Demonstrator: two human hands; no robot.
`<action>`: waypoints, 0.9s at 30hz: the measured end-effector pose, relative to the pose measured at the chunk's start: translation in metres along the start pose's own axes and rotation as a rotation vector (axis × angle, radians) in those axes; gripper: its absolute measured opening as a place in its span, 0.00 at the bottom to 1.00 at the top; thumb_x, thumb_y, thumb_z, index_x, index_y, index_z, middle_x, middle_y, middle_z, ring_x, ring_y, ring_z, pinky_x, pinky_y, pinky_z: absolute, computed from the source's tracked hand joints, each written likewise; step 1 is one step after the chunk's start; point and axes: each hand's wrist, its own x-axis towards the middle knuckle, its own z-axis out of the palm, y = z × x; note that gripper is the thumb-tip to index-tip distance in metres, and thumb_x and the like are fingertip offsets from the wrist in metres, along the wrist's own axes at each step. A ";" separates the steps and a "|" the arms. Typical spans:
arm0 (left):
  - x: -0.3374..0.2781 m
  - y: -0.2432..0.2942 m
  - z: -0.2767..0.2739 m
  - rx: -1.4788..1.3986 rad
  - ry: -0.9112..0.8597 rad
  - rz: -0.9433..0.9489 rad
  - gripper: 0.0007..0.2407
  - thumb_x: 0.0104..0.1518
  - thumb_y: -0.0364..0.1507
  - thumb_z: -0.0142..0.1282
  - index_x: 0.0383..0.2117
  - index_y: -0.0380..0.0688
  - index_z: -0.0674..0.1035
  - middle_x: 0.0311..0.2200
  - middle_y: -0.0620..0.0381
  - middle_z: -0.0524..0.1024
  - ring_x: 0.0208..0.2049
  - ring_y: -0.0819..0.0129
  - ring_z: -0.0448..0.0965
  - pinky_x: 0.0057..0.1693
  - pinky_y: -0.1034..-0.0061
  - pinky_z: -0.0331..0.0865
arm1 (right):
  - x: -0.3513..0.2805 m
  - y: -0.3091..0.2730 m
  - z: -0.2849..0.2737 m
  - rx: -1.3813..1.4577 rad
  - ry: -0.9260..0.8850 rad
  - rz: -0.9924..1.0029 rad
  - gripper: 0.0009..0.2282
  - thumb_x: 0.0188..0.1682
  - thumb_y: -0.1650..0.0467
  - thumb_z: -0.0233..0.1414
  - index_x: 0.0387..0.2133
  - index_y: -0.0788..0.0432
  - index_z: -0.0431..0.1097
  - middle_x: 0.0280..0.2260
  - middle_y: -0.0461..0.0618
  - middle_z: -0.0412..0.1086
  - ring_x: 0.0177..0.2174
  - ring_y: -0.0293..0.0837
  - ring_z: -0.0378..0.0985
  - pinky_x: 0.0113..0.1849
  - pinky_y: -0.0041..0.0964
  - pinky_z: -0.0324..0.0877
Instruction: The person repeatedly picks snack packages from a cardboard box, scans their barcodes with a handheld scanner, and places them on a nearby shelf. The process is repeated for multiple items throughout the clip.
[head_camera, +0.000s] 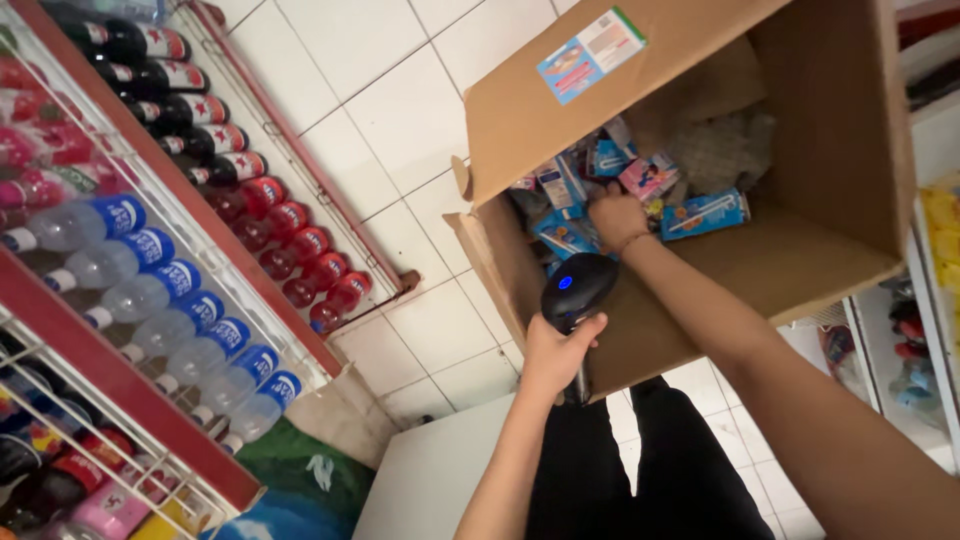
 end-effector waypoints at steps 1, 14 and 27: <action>0.001 -0.001 0.001 0.004 -0.005 -0.004 0.08 0.53 0.28 0.65 0.28 0.35 0.81 0.23 0.60 0.78 0.23 0.75 0.78 0.32 0.76 0.72 | -0.003 0.002 0.004 0.040 0.089 0.015 0.28 0.18 0.66 0.67 0.39 0.59 0.76 0.40 0.50 0.73 0.44 0.49 0.76 0.33 0.43 0.78; 0.008 -0.012 -0.003 -0.046 -0.051 0.024 0.07 0.53 0.26 0.64 0.30 0.34 0.81 0.26 0.58 0.78 0.22 0.73 0.77 0.32 0.76 0.72 | -0.078 0.053 -0.099 0.625 0.373 -0.020 0.08 0.37 0.76 0.56 0.30 0.64 0.72 0.34 0.63 0.73 0.35 0.63 0.77 0.35 0.53 0.72; 0.010 0.021 0.019 -0.209 -0.229 0.146 0.18 0.42 0.18 0.64 0.42 0.39 0.78 0.33 0.61 0.77 0.35 0.71 0.77 0.44 0.74 0.73 | -0.195 0.061 -0.156 1.482 0.491 0.275 0.06 0.57 0.70 0.51 0.35 0.61 0.70 0.26 0.43 0.68 0.28 0.28 0.66 0.30 0.26 0.64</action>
